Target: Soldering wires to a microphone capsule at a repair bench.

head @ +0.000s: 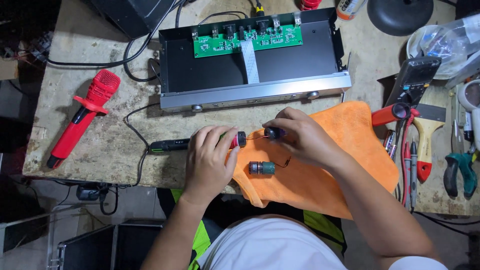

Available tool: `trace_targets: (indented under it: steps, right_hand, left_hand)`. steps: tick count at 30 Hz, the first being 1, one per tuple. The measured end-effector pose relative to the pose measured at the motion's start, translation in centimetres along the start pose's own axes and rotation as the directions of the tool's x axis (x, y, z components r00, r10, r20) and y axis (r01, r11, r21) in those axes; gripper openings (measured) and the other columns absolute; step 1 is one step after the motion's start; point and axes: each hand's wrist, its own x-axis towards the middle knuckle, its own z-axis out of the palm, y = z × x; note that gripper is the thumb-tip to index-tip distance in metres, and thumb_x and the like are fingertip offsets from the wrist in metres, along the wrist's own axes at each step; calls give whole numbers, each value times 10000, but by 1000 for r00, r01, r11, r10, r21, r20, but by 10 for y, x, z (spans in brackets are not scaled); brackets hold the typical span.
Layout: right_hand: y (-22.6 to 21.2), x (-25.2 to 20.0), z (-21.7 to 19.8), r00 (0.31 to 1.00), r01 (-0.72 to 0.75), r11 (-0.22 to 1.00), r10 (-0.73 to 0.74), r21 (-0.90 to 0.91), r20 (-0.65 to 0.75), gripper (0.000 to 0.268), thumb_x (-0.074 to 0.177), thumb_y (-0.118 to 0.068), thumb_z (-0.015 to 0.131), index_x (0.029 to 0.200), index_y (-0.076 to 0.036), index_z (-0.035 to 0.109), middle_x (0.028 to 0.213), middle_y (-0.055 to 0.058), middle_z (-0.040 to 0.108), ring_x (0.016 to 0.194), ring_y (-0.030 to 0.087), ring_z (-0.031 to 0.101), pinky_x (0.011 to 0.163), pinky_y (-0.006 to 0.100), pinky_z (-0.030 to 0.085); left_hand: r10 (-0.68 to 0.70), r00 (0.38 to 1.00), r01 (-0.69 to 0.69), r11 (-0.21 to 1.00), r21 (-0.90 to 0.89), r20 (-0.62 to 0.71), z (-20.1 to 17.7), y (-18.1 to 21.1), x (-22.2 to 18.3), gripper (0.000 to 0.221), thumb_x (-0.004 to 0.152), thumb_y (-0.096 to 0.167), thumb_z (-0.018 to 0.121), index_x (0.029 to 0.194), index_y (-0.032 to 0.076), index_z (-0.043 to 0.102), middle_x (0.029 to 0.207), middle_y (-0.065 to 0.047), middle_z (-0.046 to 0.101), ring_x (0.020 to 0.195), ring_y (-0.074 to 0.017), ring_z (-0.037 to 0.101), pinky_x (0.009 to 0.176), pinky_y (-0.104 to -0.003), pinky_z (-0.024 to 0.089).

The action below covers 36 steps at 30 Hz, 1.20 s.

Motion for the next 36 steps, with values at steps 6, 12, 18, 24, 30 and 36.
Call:
trace_targets:
  steps: [6, 12, 18, 24, 30, 36]
  right_hand:
    - [-22, 4, -7, 992, -50, 972, 23, 229, 120, 345, 852, -154, 789, 1185, -73, 751, 1096, 130, 756, 1109, 352, 680, 997, 478, 528]
    - [-17, 7, 1, 994, -26, 945, -11, 326, 108, 352, 819, -113, 824, 1160, -61, 751, 1129, 158, 771, 1134, 389, 693, 1012, 532, 521]
    - [-6, 8, 13, 996, -21, 933, -12, 360, 89, 352, 788, -148, 868, 1123, -81, 782, 1079, 132, 795, 1125, 359, 695, 1034, 522, 501]
    - [-2, 10, 16, 997, 14, 921, -43, 389, 68, 349, 781, -147, 879, 1100, -47, 777, 1027, 157, 800, 1070, 378, 713, 1010, 534, 507]
    - [-2, 10, 14, 997, 8, 914, -39, 405, 69, 346, 767, -156, 893, 1084, -65, 790, 1024, 138, 800, 1045, 359, 724, 988, 524, 518]
    - [-7, 11, 12, 996, -2, 913, -32, 409, 78, 334, 798, -148, 856, 1114, -67, 782, 1051, 129, 784, 1027, 373, 714, 964, 544, 529]
  left_hand:
    - [-49, 974, 48, 999, 10, 221, 8, 0, 10, 503, 812, 230, 776, 1294, 138, 665, 1205, -97, 635, 1222, -347, 560, 1105, -659, 302]
    - [-93, 968, 112, 991, -72, 231, 5, 7, 17, 450, 842, 276, 805, 1259, 144, 698, 1217, -106, 643, 1282, -358, 524, 1133, -728, 212]
    - [-59, 989, 82, 981, -174, 133, 17, 9, 9, 235, 920, 284, 751, 1132, 184, 744, 1183, -63, 660, 1260, -326, 546, 1138, -734, 194]
    - [-8, 999, 15, 974, -226, 33, 22, 9, 9, 173, 952, 280, 734, 1110, 216, 764, 1127, -4, 692, 1185, -277, 603, 1146, -742, 199]
    - [-7, 1000, 7, 967, -256, -2, 21, 17, 14, 96, 974, 268, 718, 1001, 186, 760, 1033, 23, 727, 1066, -231, 646, 1159, -732, 176]
    - [-26, 999, 17, 976, -216, -37, 26, 19, 11, 82, 957, 268, 714, 926, 195, 729, 941, 41, 698, 981, -209, 620, 1145, -709, 245]
